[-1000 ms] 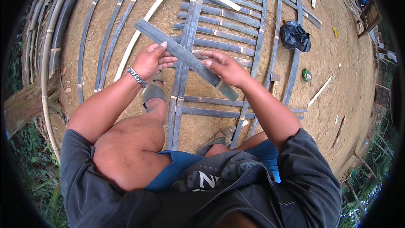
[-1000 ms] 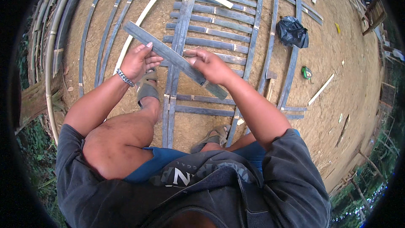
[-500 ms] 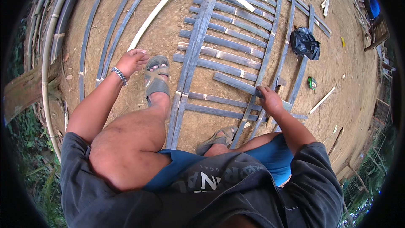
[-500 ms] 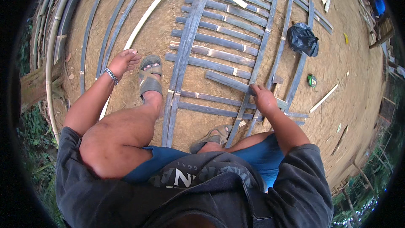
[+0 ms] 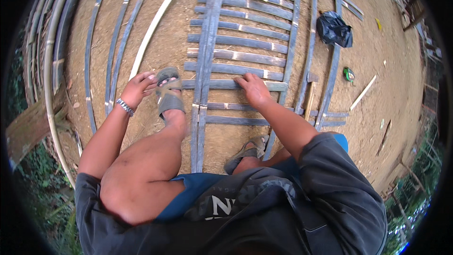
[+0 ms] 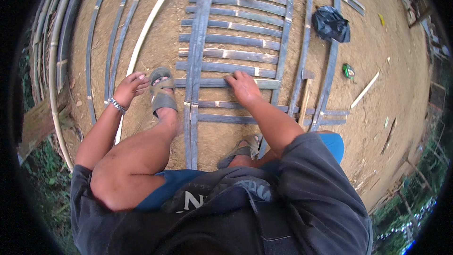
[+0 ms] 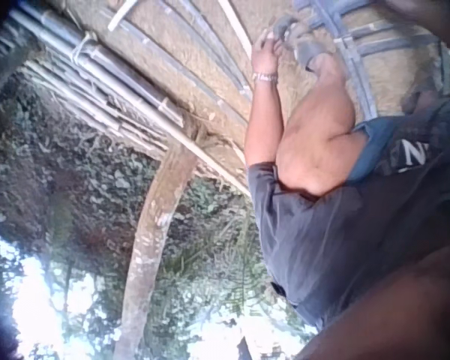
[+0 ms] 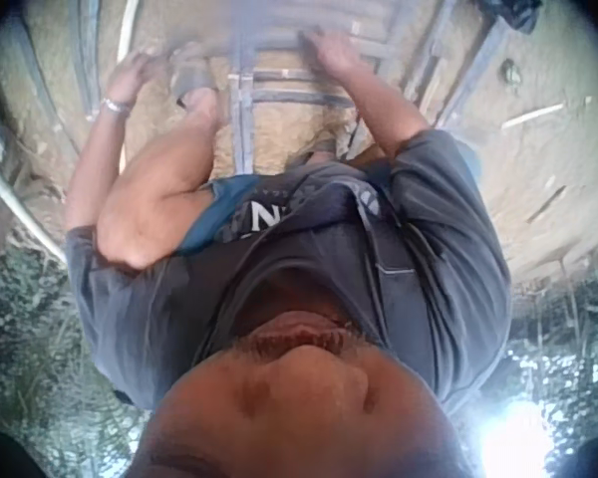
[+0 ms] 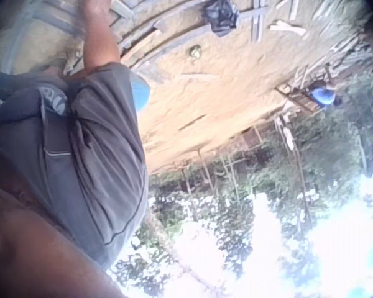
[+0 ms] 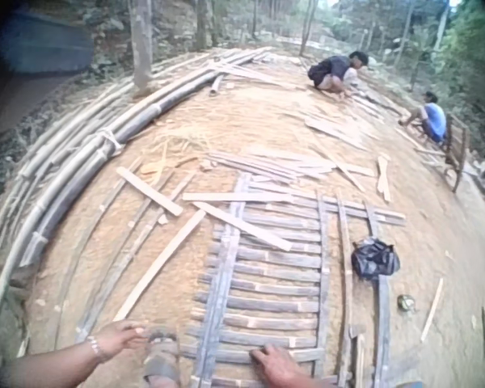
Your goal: The person weaves thin bamboo strips into a larger frame structure on the ground. They use a hammer to drive nails into the intersections of the strips to secure them in place.
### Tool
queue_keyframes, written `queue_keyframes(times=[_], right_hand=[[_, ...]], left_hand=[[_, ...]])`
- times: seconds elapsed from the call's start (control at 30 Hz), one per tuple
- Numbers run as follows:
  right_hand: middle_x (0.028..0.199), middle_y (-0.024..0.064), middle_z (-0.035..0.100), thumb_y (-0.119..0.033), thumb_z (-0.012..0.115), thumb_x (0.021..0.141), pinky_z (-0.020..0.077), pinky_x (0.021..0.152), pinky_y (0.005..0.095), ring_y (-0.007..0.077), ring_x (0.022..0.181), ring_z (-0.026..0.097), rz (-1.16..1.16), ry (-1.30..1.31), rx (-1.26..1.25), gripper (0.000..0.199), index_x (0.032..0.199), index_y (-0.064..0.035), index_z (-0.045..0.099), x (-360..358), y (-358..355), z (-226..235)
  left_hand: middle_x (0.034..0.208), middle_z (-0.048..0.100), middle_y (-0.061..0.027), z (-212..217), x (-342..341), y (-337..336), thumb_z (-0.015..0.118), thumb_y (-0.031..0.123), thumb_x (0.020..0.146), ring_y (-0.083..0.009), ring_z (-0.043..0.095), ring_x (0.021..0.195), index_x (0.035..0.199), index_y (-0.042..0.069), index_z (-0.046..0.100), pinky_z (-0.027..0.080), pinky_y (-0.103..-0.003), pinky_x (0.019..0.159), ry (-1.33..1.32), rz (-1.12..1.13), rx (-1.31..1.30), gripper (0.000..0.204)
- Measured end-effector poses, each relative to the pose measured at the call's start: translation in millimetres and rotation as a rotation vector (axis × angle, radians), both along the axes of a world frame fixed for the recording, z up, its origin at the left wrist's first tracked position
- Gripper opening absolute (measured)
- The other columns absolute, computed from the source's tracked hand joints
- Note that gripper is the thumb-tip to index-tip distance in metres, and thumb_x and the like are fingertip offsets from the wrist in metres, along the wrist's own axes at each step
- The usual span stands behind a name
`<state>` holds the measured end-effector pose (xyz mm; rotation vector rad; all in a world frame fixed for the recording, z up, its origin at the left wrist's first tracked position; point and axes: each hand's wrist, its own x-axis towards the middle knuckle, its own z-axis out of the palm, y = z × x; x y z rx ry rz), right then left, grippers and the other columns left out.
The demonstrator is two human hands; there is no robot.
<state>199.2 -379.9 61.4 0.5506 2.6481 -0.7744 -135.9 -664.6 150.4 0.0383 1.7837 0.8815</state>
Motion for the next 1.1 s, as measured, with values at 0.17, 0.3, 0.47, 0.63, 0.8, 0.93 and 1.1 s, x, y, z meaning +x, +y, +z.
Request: queue_keyframes(times=[0.17,0.3,0.47,0.63,0.8,0.93,1.1], right_hand=[[0.121,0.0087,0.060,-0.008,0.063,0.089,0.0402,0.106,0.0455,0.0311,0.122,0.054,-0.015,0.082,-0.052,0.046,0.133,-0.0190,0.064,-5.9,-14.2,1.2],[0.120,0.0076,0.060,-0.010,0.072,0.083,0.0397,0.106,0.0466,0.0312,0.119,0.053,-0.061,0.152,0.052,0.052,0.134,-0.0171,0.063,-8.3,-24.9,-6.3],[0.122,0.0065,0.060,-0.014,0.068,0.088,0.0397,0.106,0.0464,0.0290,0.122,0.053,-0.028,0.087,0.132,0.044,0.131,-0.0163,0.063,2.0,-19.5,-2.4],[0.121,0.0063,0.061,-0.012,0.062,0.091,0.0409,0.106,0.0445,0.0274,0.123,0.053,0.024,-0.016,0.125,0.039,0.129,-0.0161,0.063,14.0,-4.9,4.5],[0.120,0.0059,0.061,-0.010,0.057,0.092,0.0425,0.104,0.0436,0.0270,0.123,0.054,0.016,-0.021,0.148,0.037,0.128,-0.0161,0.063,23.9,0.1,-0.1],[0.120,0.0053,0.061,-0.011,0.057,0.092,0.0429,0.103,0.0440,0.0267,0.122,0.054,-0.002,-0.026,0.154,0.037,0.128,-0.0161,0.064,26.0,0.0,2.5],[0.120,0.0053,0.062,-0.010,0.056,0.092,0.0429,0.103,0.0438,0.0269,0.123,0.054,0.001,-0.021,0.139,0.037,0.128,-0.0161,0.064,25.5,0.2,3.3]], left_hand=[[0.126,0.070,-0.0085,1.8,-0.4,-16.5,0.063,0.040,0.101,-0.0180,0.066,0.114,0.140,0.004,0.054,0.049,-0.034,0.094,0.003,0.044,-0.041,0.053],[0.126,0.070,-0.0086,-0.4,-0.8,-14.4,0.063,0.040,0.101,-0.0184,0.066,0.115,0.141,0.004,0.054,0.049,-0.034,0.094,0.016,0.021,-0.061,0.055],[0.128,0.070,-0.0086,-1.0,-1.4,-14.1,0.063,0.040,0.101,-0.0176,0.066,0.113,0.143,0.003,0.053,0.049,-0.033,0.093,0.017,-0.003,-0.062,0.056],[0.125,0.071,-0.0076,-2.1,-4.8,-8.4,0.064,0.039,0.101,-0.0159,0.066,0.112,0.143,0.003,0.052,0.049,-0.032,0.092,0.018,-0.008,-0.065,0.056],[0.124,0.071,-0.0064,-0.5,-4.6,-0.1,0.065,0.037,0.100,-0.0144,0.066,0.112,0.144,0.004,0.052,0.048,-0.030,0.089,0.021,-0.020,-0.067,0.056],[0.122,0.071,-0.0051,0.1,-4.1,5.4,0.066,0.035,0.100,-0.0135,0.066,0.110,0.143,0.004,0.053,0.048,-0.029,0.087,0.023,-0.021,-0.063,0.055],[0.128,0.069,-0.0084,-5.9,-8.1,8.1,0.063,0.038,0.101,-0.0179,0.064,0.117,0.142,0.005,0.052,0.048,-0.035,0.094,0.011,-0.072,-0.059,0.054]])
